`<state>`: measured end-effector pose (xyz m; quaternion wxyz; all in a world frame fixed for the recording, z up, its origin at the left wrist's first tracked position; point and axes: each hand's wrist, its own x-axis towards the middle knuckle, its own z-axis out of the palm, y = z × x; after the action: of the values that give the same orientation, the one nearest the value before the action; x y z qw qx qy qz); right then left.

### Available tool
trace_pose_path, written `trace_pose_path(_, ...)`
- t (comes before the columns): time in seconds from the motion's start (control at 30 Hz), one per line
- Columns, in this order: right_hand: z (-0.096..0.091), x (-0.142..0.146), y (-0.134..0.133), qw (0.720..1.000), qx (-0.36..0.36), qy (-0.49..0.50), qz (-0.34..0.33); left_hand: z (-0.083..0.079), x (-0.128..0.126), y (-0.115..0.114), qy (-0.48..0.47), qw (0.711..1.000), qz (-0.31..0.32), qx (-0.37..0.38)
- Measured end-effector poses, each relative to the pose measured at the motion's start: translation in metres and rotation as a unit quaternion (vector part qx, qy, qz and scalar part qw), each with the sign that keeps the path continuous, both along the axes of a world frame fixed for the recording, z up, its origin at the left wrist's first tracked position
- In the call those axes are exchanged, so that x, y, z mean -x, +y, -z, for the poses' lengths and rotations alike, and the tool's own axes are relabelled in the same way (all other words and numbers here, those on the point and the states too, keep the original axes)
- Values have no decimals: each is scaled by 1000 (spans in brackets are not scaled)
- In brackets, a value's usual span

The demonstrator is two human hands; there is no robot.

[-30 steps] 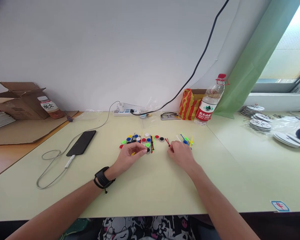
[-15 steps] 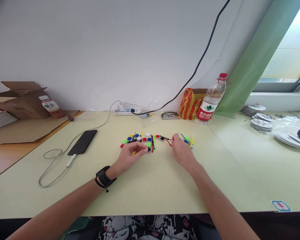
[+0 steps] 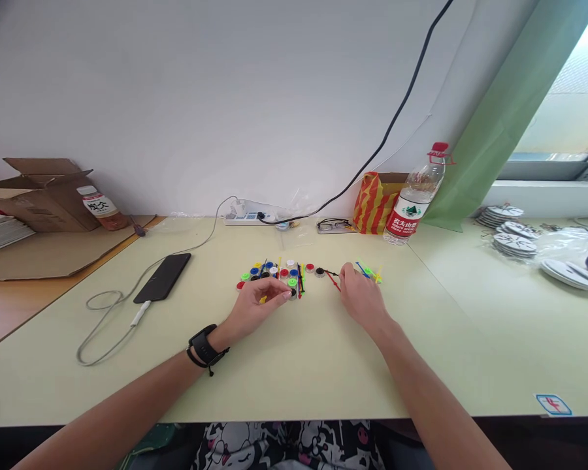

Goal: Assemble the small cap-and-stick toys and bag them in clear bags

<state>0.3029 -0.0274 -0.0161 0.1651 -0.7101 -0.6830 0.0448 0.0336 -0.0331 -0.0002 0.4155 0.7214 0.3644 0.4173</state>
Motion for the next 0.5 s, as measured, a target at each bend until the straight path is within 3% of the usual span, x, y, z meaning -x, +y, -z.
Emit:
trace_pose_path(0.33,-2,-7,-1,990,-87,108,-5,-3,-1,-9,118,979,26,-164)
trace_pose_path(0.5,-7,-4,-3,983,-48,157,-83,-1,1,-8,125,977,24,-171)
